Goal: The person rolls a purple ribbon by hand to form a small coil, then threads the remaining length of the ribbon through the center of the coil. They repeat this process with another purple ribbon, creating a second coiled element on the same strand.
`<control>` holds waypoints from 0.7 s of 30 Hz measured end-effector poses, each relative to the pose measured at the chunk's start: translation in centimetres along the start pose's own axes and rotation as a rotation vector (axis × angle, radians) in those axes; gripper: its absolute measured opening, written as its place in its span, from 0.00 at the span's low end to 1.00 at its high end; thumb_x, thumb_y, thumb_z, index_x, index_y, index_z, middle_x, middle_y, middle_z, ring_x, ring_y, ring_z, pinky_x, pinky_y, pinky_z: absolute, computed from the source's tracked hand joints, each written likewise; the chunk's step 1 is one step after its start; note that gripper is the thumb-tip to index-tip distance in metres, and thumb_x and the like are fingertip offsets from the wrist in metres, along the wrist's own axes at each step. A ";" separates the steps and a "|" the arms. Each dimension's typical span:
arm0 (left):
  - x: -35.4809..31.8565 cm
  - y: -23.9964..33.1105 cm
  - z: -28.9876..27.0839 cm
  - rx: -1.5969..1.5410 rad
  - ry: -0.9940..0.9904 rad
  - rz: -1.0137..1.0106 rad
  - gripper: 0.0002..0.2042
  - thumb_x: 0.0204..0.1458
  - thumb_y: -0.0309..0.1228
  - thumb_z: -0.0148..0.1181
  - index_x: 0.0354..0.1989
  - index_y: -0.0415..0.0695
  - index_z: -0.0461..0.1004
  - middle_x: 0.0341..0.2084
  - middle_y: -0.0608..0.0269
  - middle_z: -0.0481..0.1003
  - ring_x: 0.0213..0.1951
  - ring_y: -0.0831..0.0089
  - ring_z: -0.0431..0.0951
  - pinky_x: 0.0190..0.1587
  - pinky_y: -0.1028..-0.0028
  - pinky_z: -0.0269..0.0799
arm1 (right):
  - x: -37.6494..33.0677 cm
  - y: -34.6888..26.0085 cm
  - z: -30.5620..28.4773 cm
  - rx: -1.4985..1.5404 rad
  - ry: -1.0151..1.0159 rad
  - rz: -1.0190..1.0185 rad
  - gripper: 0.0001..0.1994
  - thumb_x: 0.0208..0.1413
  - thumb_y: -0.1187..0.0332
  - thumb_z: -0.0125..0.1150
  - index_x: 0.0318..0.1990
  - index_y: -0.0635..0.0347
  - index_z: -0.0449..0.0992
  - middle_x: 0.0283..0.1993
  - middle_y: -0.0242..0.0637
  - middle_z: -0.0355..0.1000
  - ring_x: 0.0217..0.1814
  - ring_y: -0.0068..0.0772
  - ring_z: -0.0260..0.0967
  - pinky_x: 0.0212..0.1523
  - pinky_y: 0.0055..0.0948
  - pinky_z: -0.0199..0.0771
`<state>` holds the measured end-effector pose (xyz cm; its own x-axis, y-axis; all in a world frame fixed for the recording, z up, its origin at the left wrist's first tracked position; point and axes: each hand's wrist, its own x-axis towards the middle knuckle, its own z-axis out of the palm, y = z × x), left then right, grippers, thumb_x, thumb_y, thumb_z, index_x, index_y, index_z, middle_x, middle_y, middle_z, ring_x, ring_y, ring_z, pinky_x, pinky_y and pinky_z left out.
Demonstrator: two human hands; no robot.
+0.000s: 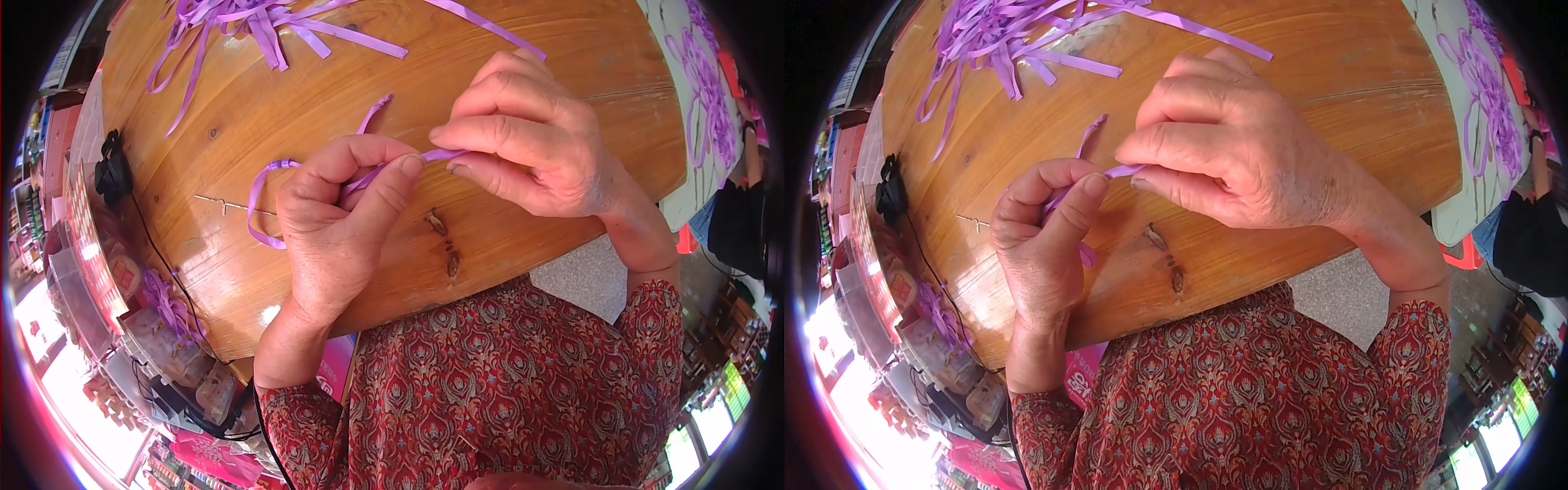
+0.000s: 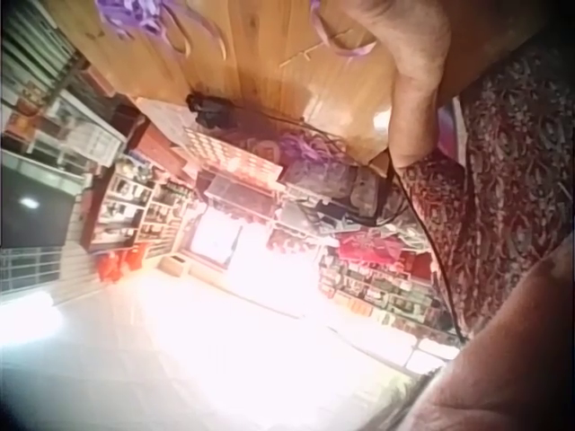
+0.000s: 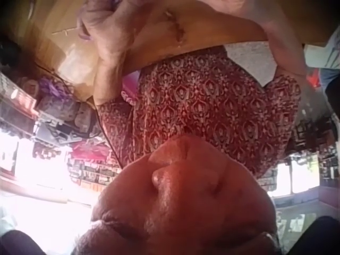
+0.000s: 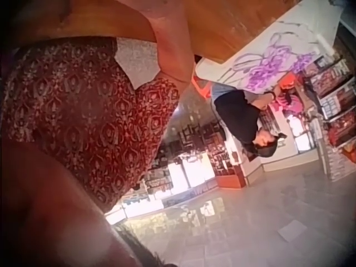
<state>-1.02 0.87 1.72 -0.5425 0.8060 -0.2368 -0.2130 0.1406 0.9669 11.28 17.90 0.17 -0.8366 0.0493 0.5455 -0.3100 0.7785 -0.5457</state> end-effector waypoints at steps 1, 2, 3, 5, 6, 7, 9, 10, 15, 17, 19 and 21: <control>0.0 0.0 0.0 0.001 -0.001 0.000 0.03 0.51 0.20 0.60 0.34 0.38 0.75 0.25 0.76 0.71 0.27 0.92 0.65 0.29 0.90 0.60 | 0.0 0.0 -0.1 0.000 0.001 0.000 0.13 0.38 0.74 0.69 0.35 0.64 0.77 0.31 0.35 0.69 0.32 0.34 0.66 0.34 0.31 0.64; 0.0 0.0 0.0 0.037 0.016 0.011 0.03 0.51 0.20 0.60 0.34 0.38 0.76 0.25 0.76 0.71 0.26 0.92 0.65 0.28 0.90 0.59 | 0.1 -0.1 -0.2 -0.011 -0.003 -0.014 0.12 0.38 0.75 0.69 0.34 0.64 0.77 0.30 0.35 0.69 0.31 0.34 0.65 0.33 0.31 0.63; 0.1 0.0 0.1 0.072 0.032 0.022 0.03 0.50 0.20 0.61 0.34 0.38 0.76 0.24 0.76 0.71 0.26 0.92 0.64 0.27 0.90 0.59 | 0.1 -0.1 -0.3 -0.021 -0.007 -0.029 0.11 0.38 0.75 0.69 0.32 0.64 0.77 0.29 0.35 0.69 0.30 0.33 0.65 0.32 0.30 0.62; 0.4 0.0 -0.2 0.090 0.070 0.050 0.03 0.50 0.20 0.61 0.33 0.38 0.76 0.24 0.77 0.71 0.25 0.92 0.64 0.27 0.90 0.58 | 0.0 0.1 -0.2 -0.047 0.020 -0.044 0.10 0.38 0.76 0.68 0.32 0.64 0.77 0.29 0.34 0.69 0.29 0.33 0.65 0.31 0.30 0.62; 0.5 -0.1 -0.4 0.106 0.108 0.076 0.03 0.50 0.21 0.61 0.33 0.38 0.76 0.23 0.77 0.71 0.24 0.92 0.64 0.26 0.90 0.58 | 0.0 0.3 -0.2 -0.074 0.045 -0.058 0.10 0.38 0.77 0.68 0.31 0.64 0.76 0.28 0.34 0.69 0.28 0.33 0.65 0.31 0.30 0.61; 0.6 -0.2 -0.5 0.107 0.107 0.075 0.03 0.50 0.21 0.61 0.33 0.38 0.76 0.23 0.77 0.71 0.24 0.92 0.64 0.26 0.90 0.58 | 0.0 0.3 -0.2 -0.074 0.046 -0.057 0.10 0.38 0.77 0.68 0.31 0.64 0.76 0.28 0.34 0.69 0.28 0.33 0.65 0.31 0.30 0.61; 0.7 -0.6 -0.7 0.204 0.102 0.138 0.04 0.49 0.21 0.62 0.33 0.38 0.76 0.20 0.79 0.70 0.23 0.93 0.63 0.25 0.90 0.57 | 0.1 0.5 -0.3 -0.054 0.023 -0.041 0.10 0.38 0.78 0.68 0.31 0.64 0.76 0.28 0.34 0.69 0.28 0.32 0.65 0.31 0.29 0.61; 0.7 -0.6 -0.7 0.205 0.103 0.138 0.04 0.49 0.21 0.62 0.33 0.38 0.76 0.20 0.79 0.70 0.23 0.93 0.63 0.25 0.90 0.57 | 0.1 0.5 -0.3 -0.053 0.024 -0.041 0.10 0.38 0.78 0.68 0.31 0.64 0.76 0.28 0.34 0.69 0.28 0.32 0.65 0.31 0.29 0.61; 0.8 0.1 -0.5 0.087 0.106 0.001 0.03 0.50 0.22 0.62 0.32 0.39 0.76 0.17 0.78 0.68 0.17 0.93 0.60 0.17 0.88 0.50 | -0.3 0.8 0.1 0.054 0.015 0.060 0.12 0.37 0.77 0.69 0.34 0.64 0.76 0.29 0.35 0.71 0.30 0.33 0.67 0.31 0.28 0.66; 0.8 0.0 -0.5 0.034 0.101 -0.024 0.03 0.50 0.22 0.62 0.32 0.39 0.76 0.16 0.78 0.68 0.16 0.92 0.59 0.17 0.88 0.49 | -0.1 0.8 0.1 0.058 0.012 0.069 0.14 0.37 0.75 0.70 0.35 0.63 0.76 0.30 0.36 0.71 0.31 0.34 0.67 0.31 0.28 0.67; 0.8 0.1 -0.5 -0.021 0.097 -0.048 0.02 0.50 0.23 0.62 0.32 0.39 0.76 0.16 0.78 0.68 0.15 0.92 0.58 0.16 0.87 0.48 | 0.0 0.8 0.1 0.062 0.008 0.077 0.15 0.37 0.74 0.71 0.37 0.63 0.77 0.30 0.36 0.71 0.32 0.34 0.68 0.31 0.28 0.68; 0.7 0.2 -0.4 -0.035 0.098 -0.065 0.03 0.50 0.23 0.62 0.32 0.39 0.76 0.16 0.78 0.68 0.15 0.92 0.59 0.16 0.87 0.48 | -0.1 0.8 0.2 0.102 0.004 0.108 0.18 0.36 0.72 0.71 0.39 0.63 0.77 0.30 0.36 0.71 0.32 0.34 0.68 0.31 0.28 0.68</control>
<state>-1.80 1.27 1.74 -0.6035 0.7353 -0.3084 -0.2777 0.1688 0.9457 11.00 18.38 -0.40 -0.8659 0.1315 0.4827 -0.2632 0.7008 -0.6631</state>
